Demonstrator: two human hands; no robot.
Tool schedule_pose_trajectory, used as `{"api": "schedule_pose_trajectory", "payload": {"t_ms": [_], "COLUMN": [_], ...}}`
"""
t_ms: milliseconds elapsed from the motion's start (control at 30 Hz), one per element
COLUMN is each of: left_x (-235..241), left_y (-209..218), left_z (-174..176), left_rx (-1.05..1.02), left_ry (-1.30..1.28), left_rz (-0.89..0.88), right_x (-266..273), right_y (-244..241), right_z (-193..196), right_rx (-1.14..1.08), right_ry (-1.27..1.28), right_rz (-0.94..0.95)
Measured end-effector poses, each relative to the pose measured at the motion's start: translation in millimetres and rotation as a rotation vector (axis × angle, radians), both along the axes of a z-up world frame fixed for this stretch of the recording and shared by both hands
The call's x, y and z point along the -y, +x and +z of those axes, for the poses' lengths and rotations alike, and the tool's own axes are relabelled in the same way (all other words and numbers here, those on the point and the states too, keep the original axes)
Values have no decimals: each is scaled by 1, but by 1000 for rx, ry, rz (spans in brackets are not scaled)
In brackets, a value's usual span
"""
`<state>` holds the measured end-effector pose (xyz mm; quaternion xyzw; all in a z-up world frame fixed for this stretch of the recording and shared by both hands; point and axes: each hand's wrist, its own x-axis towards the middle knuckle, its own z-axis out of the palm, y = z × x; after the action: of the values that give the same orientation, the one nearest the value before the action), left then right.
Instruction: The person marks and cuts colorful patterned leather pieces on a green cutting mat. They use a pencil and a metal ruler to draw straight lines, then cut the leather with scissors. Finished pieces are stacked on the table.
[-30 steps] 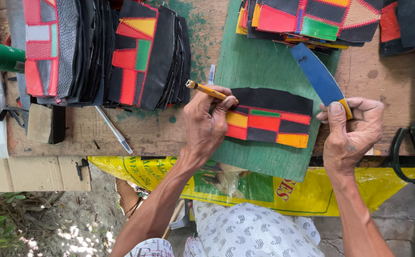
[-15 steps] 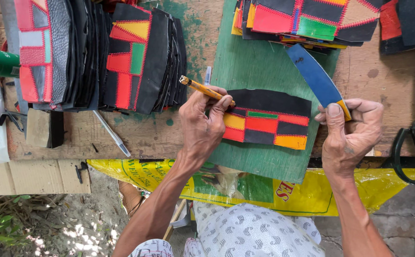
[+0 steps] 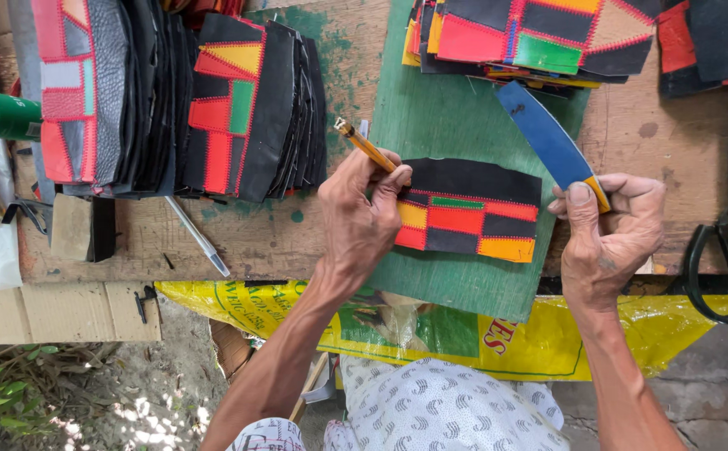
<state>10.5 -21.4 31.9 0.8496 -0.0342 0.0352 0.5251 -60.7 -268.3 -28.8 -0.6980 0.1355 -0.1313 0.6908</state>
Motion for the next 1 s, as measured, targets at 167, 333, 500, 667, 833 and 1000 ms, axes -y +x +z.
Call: {"api": "schedule_pose_trajectory", "payload": {"t_ms": [167,333,500,667,833,1000], "left_x": [1,-4,-8,-4,-20,11], "left_y": [-3,-4,-11,-11,11,-6], "left_z": [-3,-5,-11,-7,27,29], "left_rx": [170,148,209,250,-50,-129], "left_ry": [116,99,98,180,-151,-405], "left_rz": [-55,-50,-112,-189,-20,-8], "right_x": [1,0,0,1,0,-1], "right_y": [2,-1,0,0,4,1], "right_z": [-1,-2,-2,-2,-2,0], "right_rx": [-1,-9,2,2,8,11], "right_ry": [13,6,9,4,40,-10], "right_rz": [-8,-9,-2,-3,-4,-13]}}
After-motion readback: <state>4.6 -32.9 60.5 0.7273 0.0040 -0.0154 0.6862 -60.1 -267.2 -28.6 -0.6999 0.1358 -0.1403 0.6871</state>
